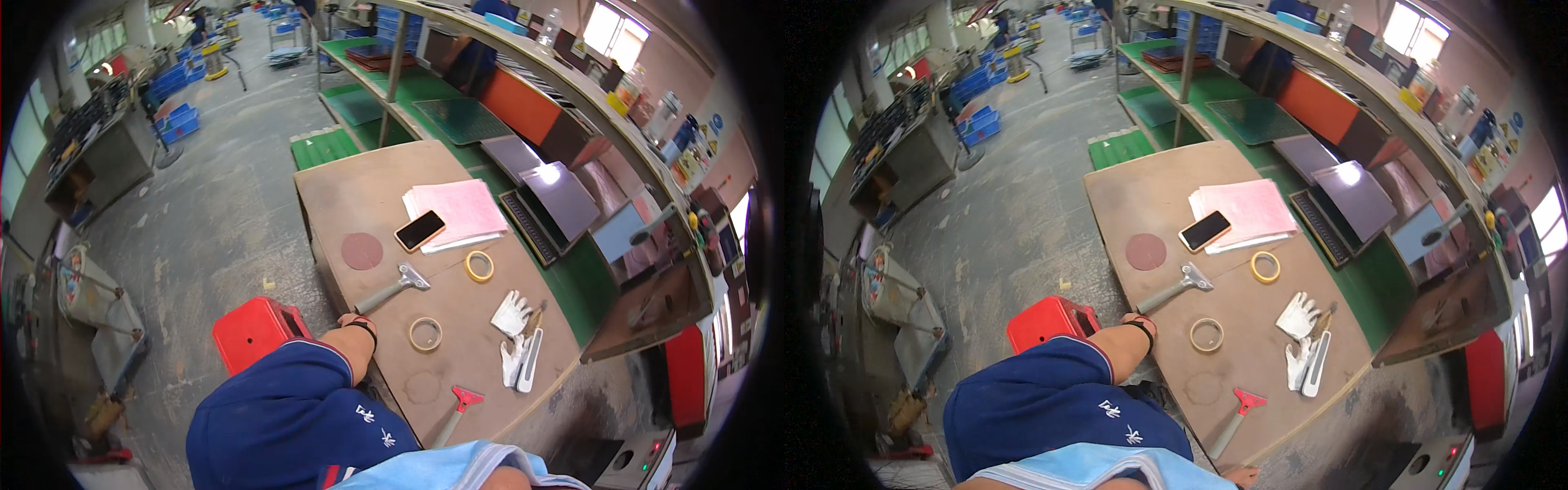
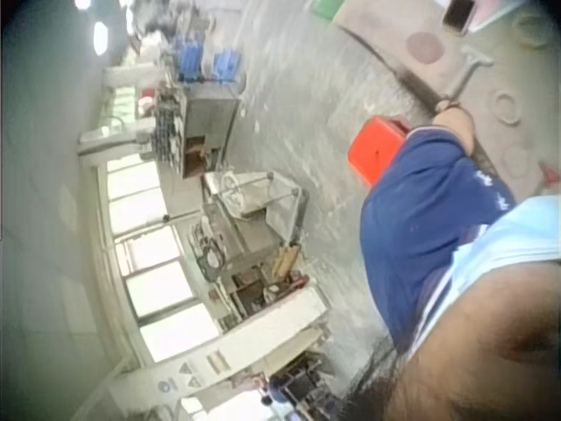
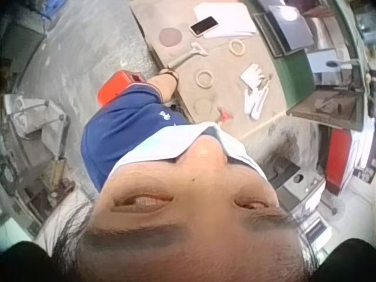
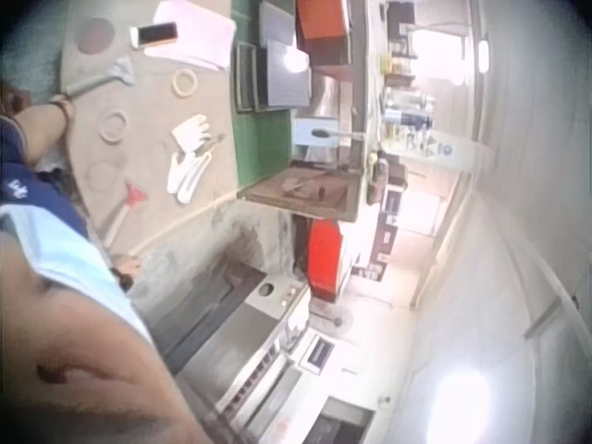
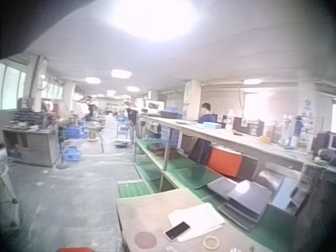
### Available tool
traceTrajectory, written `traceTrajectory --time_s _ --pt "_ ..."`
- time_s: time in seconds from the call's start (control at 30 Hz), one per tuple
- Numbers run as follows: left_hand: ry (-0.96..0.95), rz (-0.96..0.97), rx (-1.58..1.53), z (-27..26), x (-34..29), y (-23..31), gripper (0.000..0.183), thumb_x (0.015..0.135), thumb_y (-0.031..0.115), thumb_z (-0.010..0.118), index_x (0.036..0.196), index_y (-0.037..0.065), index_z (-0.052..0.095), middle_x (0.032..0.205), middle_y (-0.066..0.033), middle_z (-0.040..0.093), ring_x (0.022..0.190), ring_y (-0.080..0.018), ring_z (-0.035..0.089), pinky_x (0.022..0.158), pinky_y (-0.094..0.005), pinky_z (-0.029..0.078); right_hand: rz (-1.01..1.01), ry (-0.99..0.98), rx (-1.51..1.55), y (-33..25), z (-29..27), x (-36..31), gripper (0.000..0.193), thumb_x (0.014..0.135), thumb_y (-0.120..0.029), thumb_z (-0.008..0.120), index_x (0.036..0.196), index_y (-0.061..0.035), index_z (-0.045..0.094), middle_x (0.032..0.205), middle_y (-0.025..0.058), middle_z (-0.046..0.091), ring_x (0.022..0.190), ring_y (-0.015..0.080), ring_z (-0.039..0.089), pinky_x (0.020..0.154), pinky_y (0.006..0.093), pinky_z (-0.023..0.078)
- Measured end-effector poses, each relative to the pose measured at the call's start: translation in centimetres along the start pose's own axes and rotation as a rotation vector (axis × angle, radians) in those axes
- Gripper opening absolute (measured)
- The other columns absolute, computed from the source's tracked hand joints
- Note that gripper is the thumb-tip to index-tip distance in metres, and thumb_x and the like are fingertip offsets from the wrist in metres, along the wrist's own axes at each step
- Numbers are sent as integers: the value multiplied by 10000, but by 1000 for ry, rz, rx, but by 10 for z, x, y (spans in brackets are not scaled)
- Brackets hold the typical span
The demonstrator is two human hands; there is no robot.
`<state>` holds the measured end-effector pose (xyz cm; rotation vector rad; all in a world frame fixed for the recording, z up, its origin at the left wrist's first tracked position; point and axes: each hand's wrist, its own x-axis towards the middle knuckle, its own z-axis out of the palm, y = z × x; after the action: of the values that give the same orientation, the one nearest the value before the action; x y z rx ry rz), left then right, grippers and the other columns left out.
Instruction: Checking mesh filter panels as they come out of a machine and organizing them on a table, then using a cleaning tool on the workbench.
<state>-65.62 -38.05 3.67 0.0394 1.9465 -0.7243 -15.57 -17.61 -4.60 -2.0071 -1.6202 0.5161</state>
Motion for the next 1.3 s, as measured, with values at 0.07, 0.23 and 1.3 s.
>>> traceTrajectory --time_s 0.07,0.23,1.3 --pt "66 114 -65 -8 -26 -1 250 854 195 483 1032 171 657 1094 -18 613 995 -214 591 773 -364 493 -6 -13 9 -29 -22 3 385 899 -307 394 1165 -62 523 1170 181 493 993 341 519 763 497 449" --pt "215 290 -124 -9 -100 -40 248 854 191 483 1030 176 658 1085 -22 618 992 -212 593 777 -360 492 -31 -50 45 -82 -46 3 390 904 -315 389 1136 -35 532 1137 194 510 975 349 527 767 485 448" --pt "166 270 -356 12 20 31 356 882 219 325 1051 121 623 1105 -93 592 1008 -270 558 833 -365 438 147 45 185 -104 -116 -16 514 933 -367 361 997 101 564 970 266 593 905 384 568 791 411 448"
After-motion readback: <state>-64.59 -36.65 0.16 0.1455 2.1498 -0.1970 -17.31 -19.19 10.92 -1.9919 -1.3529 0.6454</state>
